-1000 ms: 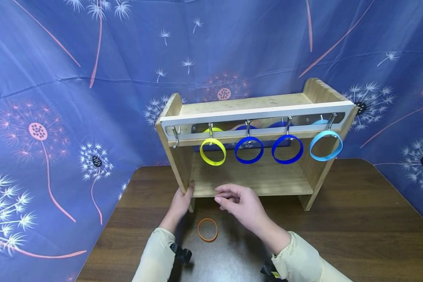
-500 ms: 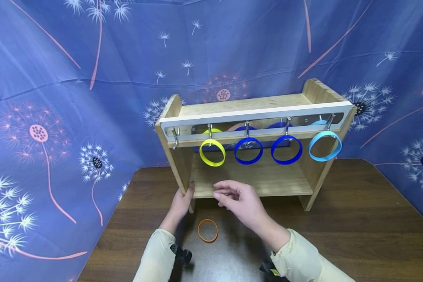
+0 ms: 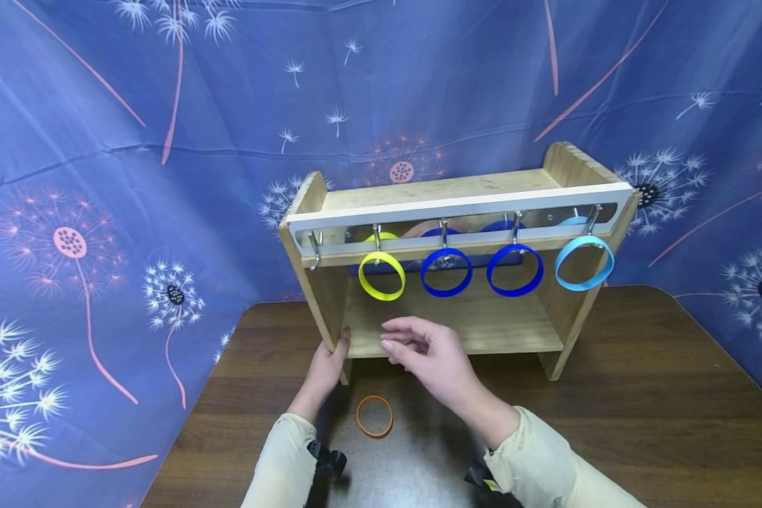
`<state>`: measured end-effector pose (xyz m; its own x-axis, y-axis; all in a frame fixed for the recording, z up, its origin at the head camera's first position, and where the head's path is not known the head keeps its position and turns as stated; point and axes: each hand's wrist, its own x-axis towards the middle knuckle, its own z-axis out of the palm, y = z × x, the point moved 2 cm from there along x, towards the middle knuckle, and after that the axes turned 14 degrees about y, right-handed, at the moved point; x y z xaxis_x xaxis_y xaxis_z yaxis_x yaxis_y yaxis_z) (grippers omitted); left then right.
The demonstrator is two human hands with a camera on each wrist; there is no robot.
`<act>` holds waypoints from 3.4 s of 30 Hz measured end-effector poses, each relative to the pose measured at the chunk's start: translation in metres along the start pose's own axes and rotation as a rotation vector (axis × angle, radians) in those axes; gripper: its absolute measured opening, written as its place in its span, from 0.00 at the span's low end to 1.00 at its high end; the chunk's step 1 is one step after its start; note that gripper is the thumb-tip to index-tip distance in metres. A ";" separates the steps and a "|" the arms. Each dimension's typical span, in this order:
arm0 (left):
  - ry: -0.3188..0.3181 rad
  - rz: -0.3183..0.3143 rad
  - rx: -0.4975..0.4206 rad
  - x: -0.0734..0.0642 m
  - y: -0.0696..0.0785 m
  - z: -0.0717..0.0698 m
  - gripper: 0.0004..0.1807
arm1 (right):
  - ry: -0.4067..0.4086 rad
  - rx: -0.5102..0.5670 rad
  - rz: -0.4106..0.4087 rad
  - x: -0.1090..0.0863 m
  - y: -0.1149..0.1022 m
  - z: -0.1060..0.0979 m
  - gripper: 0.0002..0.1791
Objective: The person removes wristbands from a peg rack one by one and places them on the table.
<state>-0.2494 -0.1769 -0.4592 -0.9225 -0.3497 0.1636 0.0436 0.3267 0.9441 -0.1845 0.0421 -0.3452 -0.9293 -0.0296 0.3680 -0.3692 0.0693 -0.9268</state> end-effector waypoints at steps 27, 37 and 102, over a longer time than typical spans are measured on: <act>-0.020 0.007 -0.022 0.001 -0.001 0.002 0.24 | 0.121 0.048 0.039 0.016 -0.008 -0.005 0.17; 0.006 0.025 0.022 0.001 -0.001 0.002 0.22 | 0.135 0.098 0.049 0.020 -0.009 -0.004 0.18; 0.019 0.018 0.035 0.001 -0.003 0.002 0.24 | 0.217 0.267 -0.060 0.015 -0.035 -0.004 0.08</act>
<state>-0.2512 -0.1765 -0.4619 -0.9143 -0.3596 0.1861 0.0463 0.3638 0.9303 -0.1860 0.0437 -0.3073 -0.8954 0.1891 0.4032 -0.4363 -0.1902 -0.8795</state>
